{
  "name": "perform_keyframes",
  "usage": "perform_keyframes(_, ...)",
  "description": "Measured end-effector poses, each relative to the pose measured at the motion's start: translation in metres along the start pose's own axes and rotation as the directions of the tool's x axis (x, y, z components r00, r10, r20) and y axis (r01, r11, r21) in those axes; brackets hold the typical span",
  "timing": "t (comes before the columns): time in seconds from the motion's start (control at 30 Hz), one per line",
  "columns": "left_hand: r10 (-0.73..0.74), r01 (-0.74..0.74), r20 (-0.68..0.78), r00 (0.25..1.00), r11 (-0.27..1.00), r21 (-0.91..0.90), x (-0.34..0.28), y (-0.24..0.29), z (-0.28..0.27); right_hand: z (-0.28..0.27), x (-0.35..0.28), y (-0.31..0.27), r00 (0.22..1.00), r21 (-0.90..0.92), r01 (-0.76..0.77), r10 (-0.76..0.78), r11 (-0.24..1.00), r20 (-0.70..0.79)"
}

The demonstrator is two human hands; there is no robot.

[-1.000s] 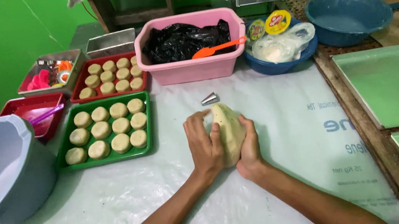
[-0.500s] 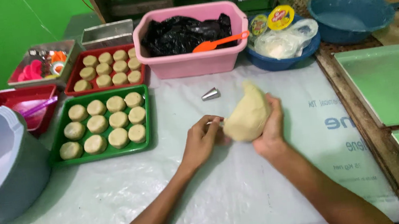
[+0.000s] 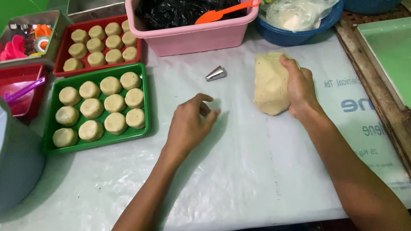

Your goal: Preparing and shaping cookie dough into individual portions on trays.

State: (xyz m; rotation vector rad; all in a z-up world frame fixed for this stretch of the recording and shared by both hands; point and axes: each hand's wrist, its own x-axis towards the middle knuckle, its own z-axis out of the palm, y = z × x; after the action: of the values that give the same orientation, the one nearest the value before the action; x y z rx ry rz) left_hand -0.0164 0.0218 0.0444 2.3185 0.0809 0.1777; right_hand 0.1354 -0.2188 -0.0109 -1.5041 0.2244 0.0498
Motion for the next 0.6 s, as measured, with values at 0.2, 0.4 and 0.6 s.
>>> perform_keyframes(0.2,0.099,-0.130,0.126,0.987,0.953,0.274,-0.006,-0.005,0.008,-0.011,0.019,0.009,0.998,-0.047,-0.002,0.005,0.999,0.063)
perform_keyframes(0.4,0.073,-0.109,0.161,0.984,0.966,0.234,0.004,-0.003,0.014,-0.001,0.005,0.000,0.994,-0.002,-0.011,0.011,1.000,0.109)
perform_keyframes(0.6,0.003,-0.003,0.000,1.000,0.944,-0.331,0.046,-0.003,0.040,0.002,-0.015,-0.016,0.955,0.262,-0.220,0.152,0.940,0.256)
